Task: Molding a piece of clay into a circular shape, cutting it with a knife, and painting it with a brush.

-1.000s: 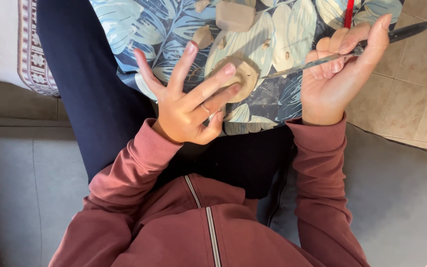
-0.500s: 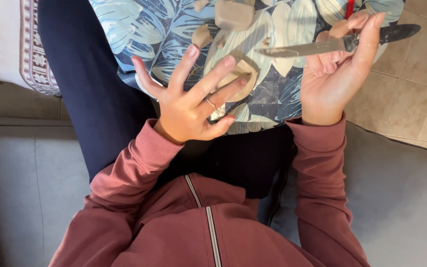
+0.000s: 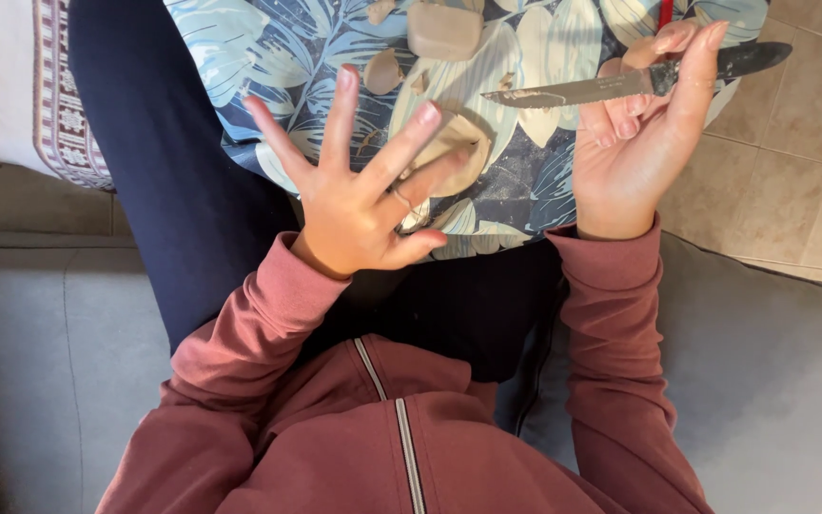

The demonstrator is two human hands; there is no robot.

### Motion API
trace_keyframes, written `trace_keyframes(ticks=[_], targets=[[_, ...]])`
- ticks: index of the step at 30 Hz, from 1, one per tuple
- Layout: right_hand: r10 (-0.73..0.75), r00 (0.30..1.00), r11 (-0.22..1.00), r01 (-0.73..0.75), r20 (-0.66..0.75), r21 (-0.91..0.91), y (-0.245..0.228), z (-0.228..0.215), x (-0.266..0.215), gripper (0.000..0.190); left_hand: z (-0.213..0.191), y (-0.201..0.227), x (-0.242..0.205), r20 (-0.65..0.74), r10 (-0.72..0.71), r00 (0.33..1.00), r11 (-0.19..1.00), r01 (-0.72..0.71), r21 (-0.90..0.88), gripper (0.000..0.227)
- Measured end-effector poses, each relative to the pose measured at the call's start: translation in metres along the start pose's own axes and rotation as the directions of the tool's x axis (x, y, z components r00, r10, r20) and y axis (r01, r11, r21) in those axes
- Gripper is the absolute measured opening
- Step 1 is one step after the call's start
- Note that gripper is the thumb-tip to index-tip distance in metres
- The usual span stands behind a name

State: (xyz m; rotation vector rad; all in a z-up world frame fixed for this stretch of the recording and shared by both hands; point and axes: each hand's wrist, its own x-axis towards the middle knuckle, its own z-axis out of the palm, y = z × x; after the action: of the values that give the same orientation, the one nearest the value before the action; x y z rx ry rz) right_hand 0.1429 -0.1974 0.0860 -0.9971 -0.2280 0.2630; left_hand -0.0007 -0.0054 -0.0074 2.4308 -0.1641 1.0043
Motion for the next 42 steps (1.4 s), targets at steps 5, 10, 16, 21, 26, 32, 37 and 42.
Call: trace_keyframes(ticks=[5, 10, 16, 21, 26, 32, 37, 42], targets=[[0.006, 1.0, 1.0, -0.006, 0.026, 0.001, 0.0, -0.002, 0.0, 0.026, 0.004, 0.003, 0.003, -0.058, -0.059, 0.997, 0.998, 0.058, -0.024, 0.088], [-0.028, 0.999, 0.999, 0.029, 0.025, -0.03, 0.001, 0.005, -0.004, 0.028, 0.002, -0.004, 0.0, -0.153, -0.055, 0.987, 0.979, 0.024, -0.2, 0.082], [-0.022, 0.98, 0.993, 0.044, 0.199, -0.106, 0.002, 0.001, -0.007, 0.032, -0.004, 0.006, 0.009, -0.09, -0.096, 0.991, 0.991, 0.088, -0.097, 0.082], [-0.086, 0.955, 0.978, 0.135, 0.282, -0.157, 0.005, -0.003, -0.005, 0.041, -0.019, 0.018, 0.021, -0.018, -0.189, 0.982, 0.978, 0.186, -0.09, 0.05], [-0.05, 0.969, 0.99, 0.079, 0.242, -0.114, 0.0, 0.006, -0.008, 0.039, -0.021, 0.013, 0.024, -0.006, -0.128, 0.992, 0.985, 0.126, -0.116, 0.046], [-0.027, 0.975, 0.998, 0.04, 0.22, -0.054, 0.004, -0.017, -0.003, 0.038, -0.018, 0.008, 0.021, -0.012, -0.08, 0.997, 0.991, 0.078, -0.105, 0.045], [-0.288, 0.945, 0.917, 0.32, 0.157, -0.24, 0.006, 0.002, -0.011, 0.026, -0.008, 0.005, 0.013, -0.083, -0.06, 0.995, 0.993, 0.051, -0.107, 0.048], [-0.464, 0.855, 0.737, 0.518, 0.232, -0.434, 0.008, -0.002, -0.015, 0.032, -0.009, 0.004, 0.016, -0.153, 0.003, 0.988, 0.995, -0.019, -0.098, 0.038]])
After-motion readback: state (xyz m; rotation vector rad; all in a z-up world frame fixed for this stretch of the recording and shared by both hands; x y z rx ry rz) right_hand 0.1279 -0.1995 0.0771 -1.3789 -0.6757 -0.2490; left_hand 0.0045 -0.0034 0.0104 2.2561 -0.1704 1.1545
